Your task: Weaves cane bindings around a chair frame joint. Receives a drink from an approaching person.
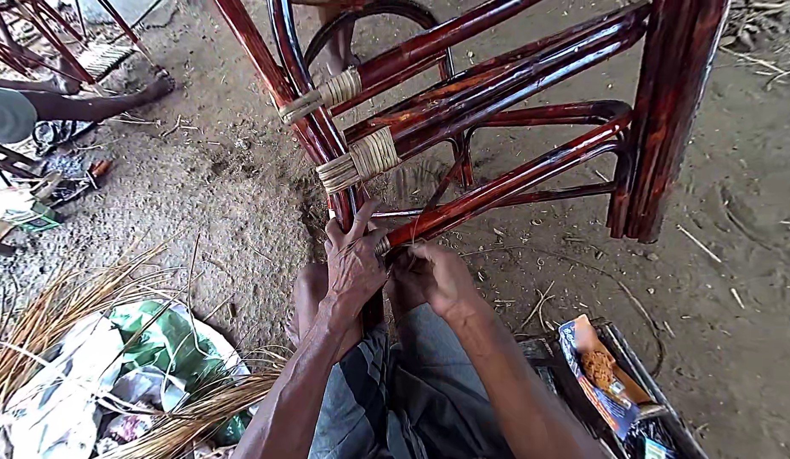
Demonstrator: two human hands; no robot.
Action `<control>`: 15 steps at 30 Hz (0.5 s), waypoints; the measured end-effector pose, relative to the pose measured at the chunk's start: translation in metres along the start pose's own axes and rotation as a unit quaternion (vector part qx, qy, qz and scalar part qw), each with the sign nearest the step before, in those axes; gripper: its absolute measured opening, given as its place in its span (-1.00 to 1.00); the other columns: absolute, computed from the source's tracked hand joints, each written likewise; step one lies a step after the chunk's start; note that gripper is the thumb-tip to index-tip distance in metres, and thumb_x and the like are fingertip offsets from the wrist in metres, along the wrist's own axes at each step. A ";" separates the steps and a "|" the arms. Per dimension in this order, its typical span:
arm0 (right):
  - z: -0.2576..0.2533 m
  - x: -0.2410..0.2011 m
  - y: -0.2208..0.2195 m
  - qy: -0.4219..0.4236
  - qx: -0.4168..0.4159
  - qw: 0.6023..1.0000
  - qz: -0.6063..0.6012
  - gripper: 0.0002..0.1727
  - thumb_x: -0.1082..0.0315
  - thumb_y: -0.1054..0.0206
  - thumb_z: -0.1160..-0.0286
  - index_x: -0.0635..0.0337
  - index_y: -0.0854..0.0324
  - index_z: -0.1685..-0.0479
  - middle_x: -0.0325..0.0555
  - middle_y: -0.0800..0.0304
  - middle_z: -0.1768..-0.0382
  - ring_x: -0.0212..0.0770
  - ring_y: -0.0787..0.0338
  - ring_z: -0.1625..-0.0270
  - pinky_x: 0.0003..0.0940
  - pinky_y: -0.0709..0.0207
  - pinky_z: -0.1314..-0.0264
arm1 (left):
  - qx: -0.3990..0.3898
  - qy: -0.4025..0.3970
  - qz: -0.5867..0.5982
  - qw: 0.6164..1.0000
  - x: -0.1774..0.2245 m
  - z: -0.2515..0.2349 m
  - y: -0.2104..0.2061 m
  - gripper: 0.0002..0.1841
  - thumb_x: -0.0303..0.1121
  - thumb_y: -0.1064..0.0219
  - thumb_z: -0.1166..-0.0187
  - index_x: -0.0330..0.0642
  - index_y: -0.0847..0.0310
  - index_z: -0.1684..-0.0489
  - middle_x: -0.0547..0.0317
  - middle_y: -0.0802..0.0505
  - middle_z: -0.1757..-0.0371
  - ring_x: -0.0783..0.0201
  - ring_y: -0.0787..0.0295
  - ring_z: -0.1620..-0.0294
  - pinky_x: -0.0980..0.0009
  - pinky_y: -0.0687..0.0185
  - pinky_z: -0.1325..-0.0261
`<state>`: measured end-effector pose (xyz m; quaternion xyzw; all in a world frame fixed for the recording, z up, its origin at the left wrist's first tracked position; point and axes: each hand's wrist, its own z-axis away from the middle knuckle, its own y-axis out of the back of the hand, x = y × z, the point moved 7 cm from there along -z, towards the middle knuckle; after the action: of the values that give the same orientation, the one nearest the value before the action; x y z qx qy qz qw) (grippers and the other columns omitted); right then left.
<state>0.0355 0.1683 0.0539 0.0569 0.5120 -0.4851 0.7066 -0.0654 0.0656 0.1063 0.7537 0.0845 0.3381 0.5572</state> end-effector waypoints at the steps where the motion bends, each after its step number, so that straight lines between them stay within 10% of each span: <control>1: 0.002 -0.002 0.001 0.015 -0.045 0.999 0.018 -0.78 0.36 -0.11 -0.73 0.14 -0.63 0.24 -0.24 -0.68 0.45 -0.37 -0.66 0.40 -0.41 -0.65 0.21 | 0.006 -0.003 0.005 1.000 -0.001 -0.002 0.000 -0.58 -0.44 -0.39 -0.39 0.13 -0.84 -0.24 0.53 -0.12 -0.92 -0.37 -0.19 -0.66 -0.32 -0.42 -0.20; 6: 0.051 0.019 0.040 -0.004 -0.125 0.982 0.142 -0.69 0.29 0.04 -0.77 0.19 -0.63 0.05 -0.36 -0.31 0.78 -0.36 -0.46 0.72 -0.22 -0.70 0.35 | -0.003 0.010 0.014 1.000 -0.002 -0.005 0.001 -0.53 -0.37 -0.52 -0.24 0.15 -0.85 -0.23 0.54 -0.11 -0.92 -0.35 -0.08 -0.72 -0.35 -0.38 -0.25; 15: 0.088 0.002 0.013 0.047 -0.063 0.987 0.137 -0.68 0.40 0.00 -0.75 0.22 -0.73 0.05 -0.45 -0.19 0.76 -0.54 -0.16 0.77 -0.60 -0.12 0.72 | 0.033 -0.004 -0.020 0.999 -0.001 -0.002 -0.009 -0.46 -0.04 -0.69 -0.14 0.16 -0.86 -0.20 0.42 -0.26 -0.88 -0.35 -0.14 -0.73 -0.39 -0.35 -0.35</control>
<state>0.1039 0.1232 0.0879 0.1043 0.5614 -0.3468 0.7441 -0.0655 0.0698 0.0980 0.7713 0.1086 0.3207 0.5389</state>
